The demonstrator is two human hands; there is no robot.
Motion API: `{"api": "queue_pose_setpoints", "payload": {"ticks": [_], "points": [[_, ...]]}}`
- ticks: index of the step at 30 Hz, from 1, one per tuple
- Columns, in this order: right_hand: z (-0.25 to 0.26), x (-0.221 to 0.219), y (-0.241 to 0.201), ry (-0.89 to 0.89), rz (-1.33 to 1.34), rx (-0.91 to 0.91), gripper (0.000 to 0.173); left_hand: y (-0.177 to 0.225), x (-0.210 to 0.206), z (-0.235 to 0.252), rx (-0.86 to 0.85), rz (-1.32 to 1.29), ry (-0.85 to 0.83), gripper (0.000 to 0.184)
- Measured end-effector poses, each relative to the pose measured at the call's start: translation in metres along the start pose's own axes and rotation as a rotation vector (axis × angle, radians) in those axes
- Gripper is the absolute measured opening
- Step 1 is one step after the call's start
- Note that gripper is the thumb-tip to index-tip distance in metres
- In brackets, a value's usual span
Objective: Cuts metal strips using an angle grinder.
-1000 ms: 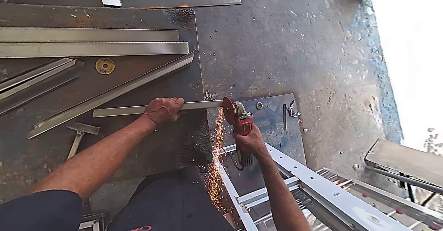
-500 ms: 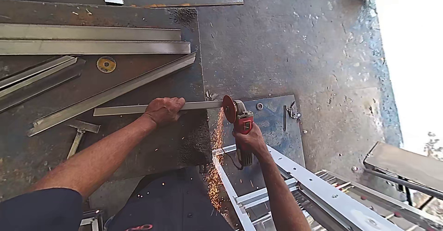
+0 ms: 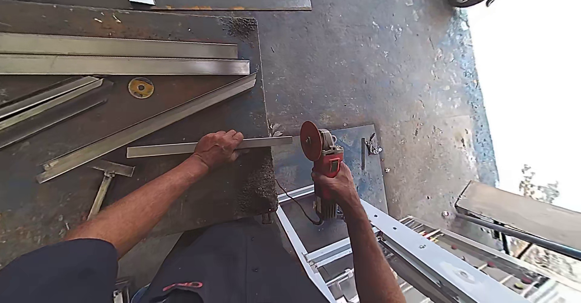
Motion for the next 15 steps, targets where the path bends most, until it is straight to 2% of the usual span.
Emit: {"api": "queue_pose_setpoints", "payload": {"ticks": [3,6,10,15], "points": [[-0.021,0.013,0.005,0.01,-0.04,-0.02,0.063,0.003,-0.006,-0.004,-0.02,-0.06,0.091,0.067],[-0.028,0.023,0.018,-0.017,-0.062,-0.018,0.063,0.001,-0.018,-0.004,-0.002,-0.085,0.212,0.064],[-0.021,0.032,0.035,-0.111,-0.154,0.016,0.067,0.0,-0.025,-0.007,0.189,-0.075,0.391,0.047],[0.003,0.036,0.047,-0.26,-0.272,0.069,0.073,0.001,-0.032,-0.007,0.454,0.072,0.464,0.048]]}}
Point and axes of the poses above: each hand's wrist, its own z-axis towards the middle knuckle, its own x-axis out of the back of the hand, y = z × x, the point moved 4 cm from there along z, towards the middle knuckle, and after that the axes turned 6 degrees about -y, right-handed, at the moved point
